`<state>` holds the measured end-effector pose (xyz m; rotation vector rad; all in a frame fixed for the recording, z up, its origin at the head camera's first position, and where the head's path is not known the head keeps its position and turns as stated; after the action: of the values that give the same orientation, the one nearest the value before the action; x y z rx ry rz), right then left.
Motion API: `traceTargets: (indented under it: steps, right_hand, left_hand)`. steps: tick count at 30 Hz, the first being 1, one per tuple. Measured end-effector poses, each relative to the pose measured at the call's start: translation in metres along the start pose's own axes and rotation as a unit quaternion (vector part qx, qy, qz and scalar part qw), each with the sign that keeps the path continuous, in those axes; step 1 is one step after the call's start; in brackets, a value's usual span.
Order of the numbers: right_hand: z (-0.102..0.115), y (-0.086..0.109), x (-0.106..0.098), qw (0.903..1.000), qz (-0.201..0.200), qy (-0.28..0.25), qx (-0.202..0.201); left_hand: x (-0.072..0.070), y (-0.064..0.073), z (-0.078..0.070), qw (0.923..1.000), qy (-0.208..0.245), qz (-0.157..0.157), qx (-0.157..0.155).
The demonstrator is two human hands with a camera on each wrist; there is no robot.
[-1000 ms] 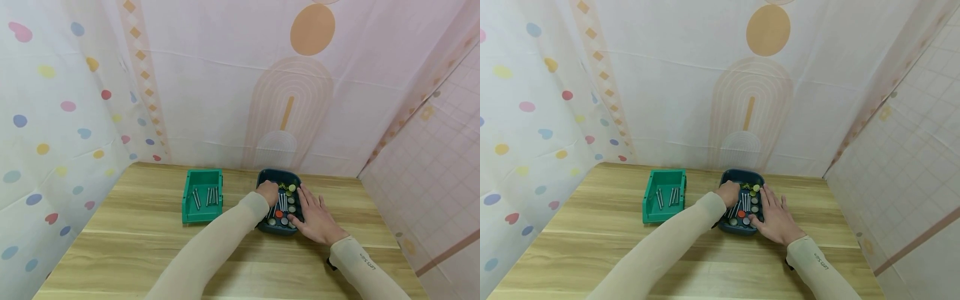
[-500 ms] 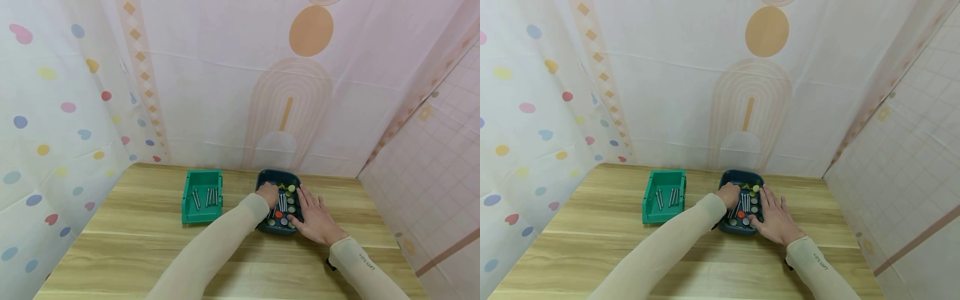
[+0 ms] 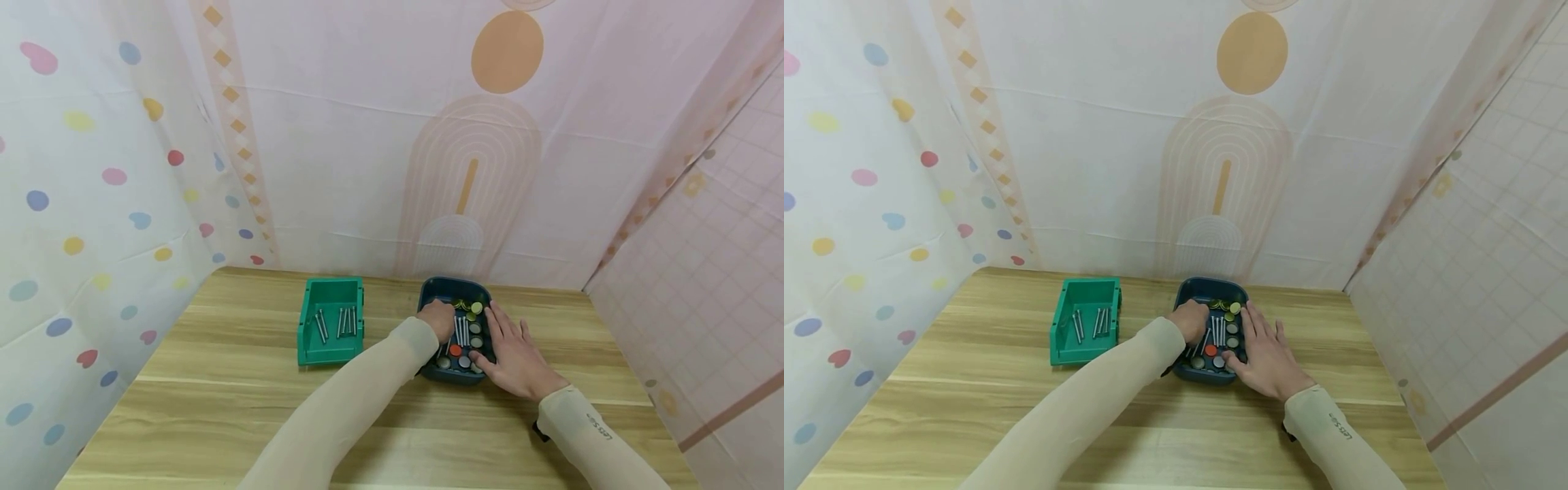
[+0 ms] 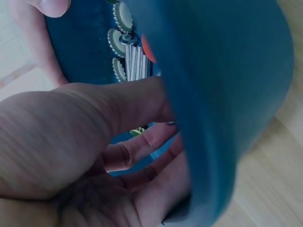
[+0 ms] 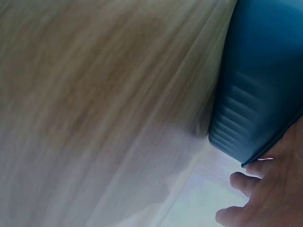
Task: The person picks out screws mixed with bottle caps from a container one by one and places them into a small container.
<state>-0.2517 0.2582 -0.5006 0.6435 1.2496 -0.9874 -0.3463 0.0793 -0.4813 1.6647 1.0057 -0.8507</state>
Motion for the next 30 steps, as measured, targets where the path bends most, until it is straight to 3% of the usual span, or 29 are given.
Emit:
traceTargets:
  steps: [6,9,15,17,22,30]
  right_hand:
    - [0.003,-0.001,-0.002,1.0000,-0.003,0.000,-0.003]
    - [0.004,-0.001,-0.003,1.0000,-0.003,0.002,-0.005]
    - [0.004,-0.002,-0.005,1.0000,-0.003,0.001,-0.005]
    - [0.004,-0.002,-0.005,1.0000,-0.002,0.000,-0.003]
    - [0.004,0.000,-0.004,1.0000,-0.003,0.003,-0.001]
    - [0.003,0.000,-0.002,0.9999,-0.008,0.006,-0.003]
  left_hand:
    - [0.021,-0.037,0.006,0.9985,-0.041,-0.015,0.032]
    - [0.024,-0.045,0.008,0.9982,-0.038,-0.022,0.041]
    - [0.022,-0.046,0.009,0.9962,-0.037,-0.057,0.054]
    - [0.014,-0.029,0.006,0.9959,-0.028,-0.067,0.054]
    - [0.004,-0.005,0.004,0.9963,-0.002,-0.065,0.056]
    - [-0.034,0.040,0.008,0.9946,0.090,0.007,0.050]
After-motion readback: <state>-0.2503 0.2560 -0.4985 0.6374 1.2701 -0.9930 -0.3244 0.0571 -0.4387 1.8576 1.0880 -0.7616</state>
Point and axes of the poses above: each hand's wrist, its own y-axis away from the middle knuckle, its own x-axis out of the palm, z = x × y, the point moved 3 cm from there along -y, towards the middle knuckle, and after that the axes turned 10 degrees about -x, right-handed, at the moved point
